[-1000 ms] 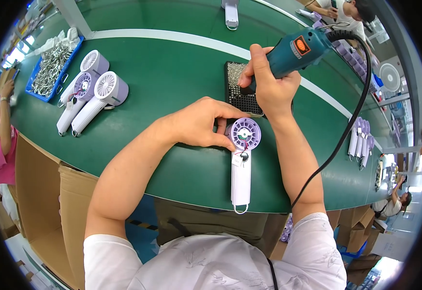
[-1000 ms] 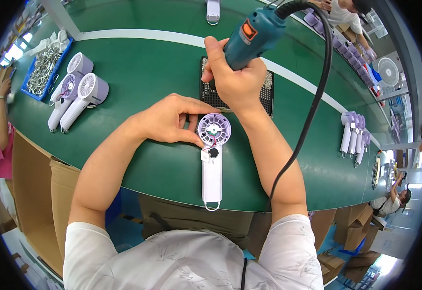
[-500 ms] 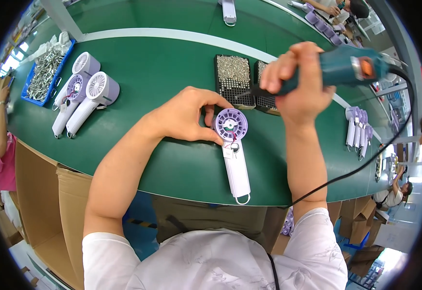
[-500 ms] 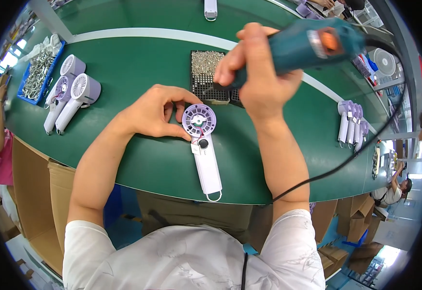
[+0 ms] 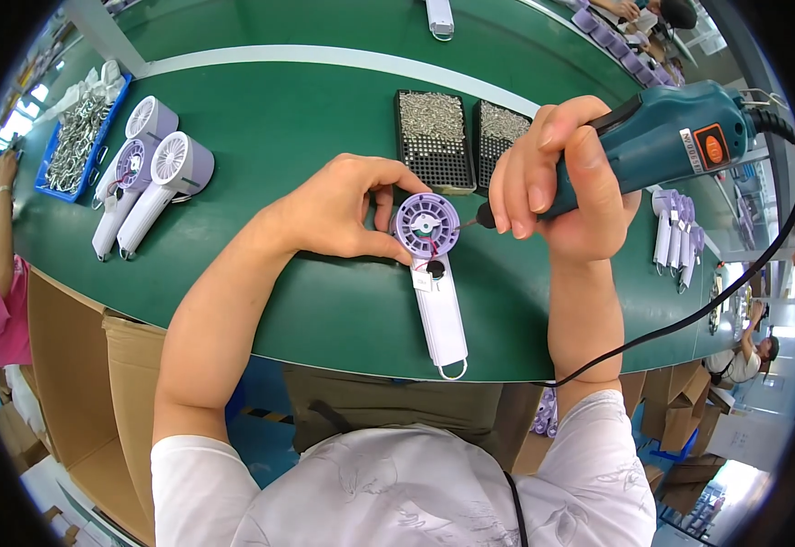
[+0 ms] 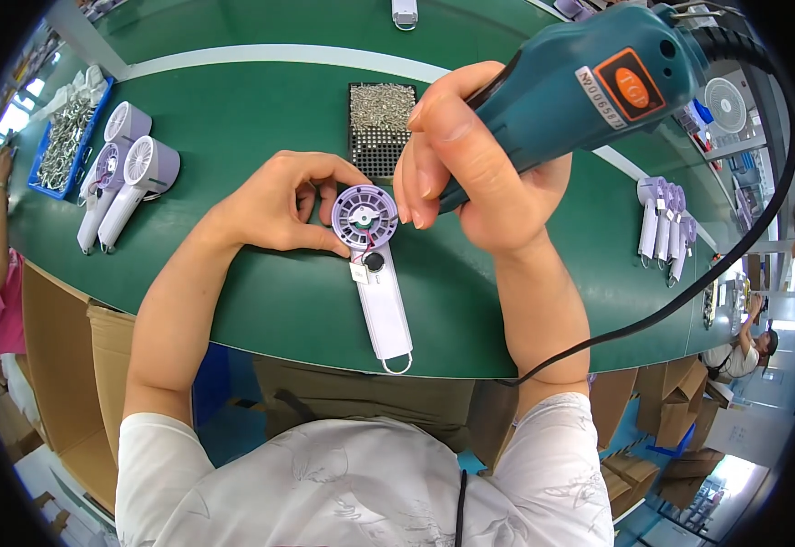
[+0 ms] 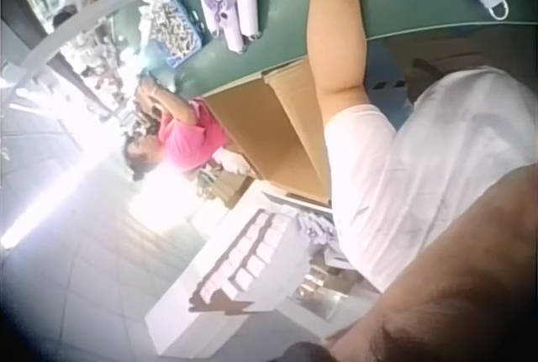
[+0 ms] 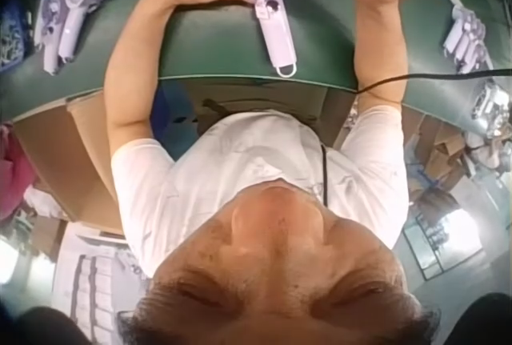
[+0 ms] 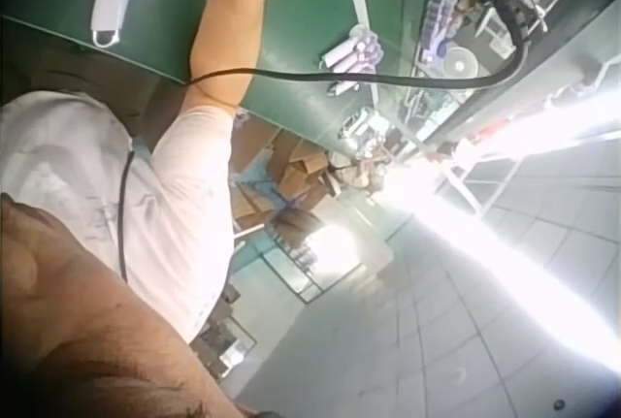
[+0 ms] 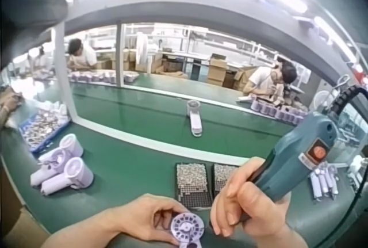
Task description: The person assembles handheld fans by positioning components and fastening screws with an electric screwdriver, then places the assembled fans onto the conveyor belt.
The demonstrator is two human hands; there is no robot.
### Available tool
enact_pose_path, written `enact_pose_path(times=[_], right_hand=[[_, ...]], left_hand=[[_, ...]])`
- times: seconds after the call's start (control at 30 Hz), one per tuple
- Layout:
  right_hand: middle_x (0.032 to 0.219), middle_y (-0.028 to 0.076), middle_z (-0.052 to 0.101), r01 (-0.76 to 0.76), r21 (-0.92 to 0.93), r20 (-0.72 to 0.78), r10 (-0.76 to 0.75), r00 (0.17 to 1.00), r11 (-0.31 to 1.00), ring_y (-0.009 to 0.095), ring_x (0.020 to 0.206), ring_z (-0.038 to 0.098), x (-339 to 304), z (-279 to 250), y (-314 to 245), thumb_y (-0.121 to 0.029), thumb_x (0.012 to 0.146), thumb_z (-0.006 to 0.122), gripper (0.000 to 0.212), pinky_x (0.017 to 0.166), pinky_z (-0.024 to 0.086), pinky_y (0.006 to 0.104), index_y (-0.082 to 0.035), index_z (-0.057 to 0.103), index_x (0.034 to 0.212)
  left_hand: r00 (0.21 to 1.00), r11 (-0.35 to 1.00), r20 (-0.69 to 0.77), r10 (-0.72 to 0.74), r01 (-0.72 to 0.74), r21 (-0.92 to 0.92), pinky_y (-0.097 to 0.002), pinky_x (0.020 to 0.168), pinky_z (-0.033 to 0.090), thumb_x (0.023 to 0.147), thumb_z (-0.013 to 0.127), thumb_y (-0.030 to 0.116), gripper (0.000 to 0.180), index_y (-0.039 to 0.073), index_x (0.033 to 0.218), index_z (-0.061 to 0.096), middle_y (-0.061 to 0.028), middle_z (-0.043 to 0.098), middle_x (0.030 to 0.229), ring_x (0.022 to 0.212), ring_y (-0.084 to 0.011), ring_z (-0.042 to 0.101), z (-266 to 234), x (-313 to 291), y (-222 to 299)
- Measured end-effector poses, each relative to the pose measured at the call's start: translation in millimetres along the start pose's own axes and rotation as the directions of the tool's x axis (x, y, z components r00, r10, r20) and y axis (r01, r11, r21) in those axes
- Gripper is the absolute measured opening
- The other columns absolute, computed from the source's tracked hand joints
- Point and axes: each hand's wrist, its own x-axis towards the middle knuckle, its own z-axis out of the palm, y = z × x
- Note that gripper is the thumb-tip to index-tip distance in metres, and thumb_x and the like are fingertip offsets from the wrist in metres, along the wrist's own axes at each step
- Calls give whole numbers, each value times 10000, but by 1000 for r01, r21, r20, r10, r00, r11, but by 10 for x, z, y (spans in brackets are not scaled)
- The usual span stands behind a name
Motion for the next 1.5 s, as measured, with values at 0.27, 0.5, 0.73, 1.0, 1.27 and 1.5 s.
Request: enact_pose_path(times=[0.27,0.5,0.73,1.0,1.27,1.5], right_hand=[[639,64,511,4,-160,199,29,980,987,160,392,490,-15,-124,73,-160,1039,461,189,385,459,334,21,513,1053],[587,66,486,-88,-219,120,116,986,972,178,390,489,-35,-36,155,-118,998,517,144,384,445,333,26,507,1001],[615,101,551,-244,-6,179,241,954,970,148,451,523,-92,-33,209,6,858,624,148,420,436,272,-8,480,830],[578,100,516,-257,12,232,247,941,966,155,420,502,-63,24,269,-43,847,651,189,399,425,280,-9,471,797],[596,90,594,-109,-159,362,160,918,981,181,457,581,-45,-25,-61,-178,857,757,259,415,483,292,49,634,884],[815,160,664,121,-950,212,310,927,287,364,678,666,-611,385,-501,-204,701,850,451,614,548,427,-16,665,1068]], left_hand=[[1000,1000,0,20,-20,1,-212,531,401,596,947,146,594,55,1130,701,19,682,832,657,-51,577,11,-5,-34],[1000,1000,12,-17,17,3,-218,537,409,600,943,130,578,49,1117,697,11,677,822,662,-55,590,-27,-4,1],[999,999,32,-43,43,-9,-267,582,473,615,939,138,563,21,1104,685,-41,669,804,659,-114,620,4,11,-64],[1000,1000,4,-26,26,-7,-284,535,470,600,942,198,570,-3,1073,695,-58,622,642,564,-140,598,-39,-61,-17],[997,997,23,70,-69,-35,-277,549,468,633,934,166,537,50,1097,691,-34,621,649,566,-114,584,81,76,-143],[996,1000,-87,27,-26,17,-264,625,509,617,955,201,563,15,1071,680,-49,675,836,658,-99,594,102,-106,-30]])
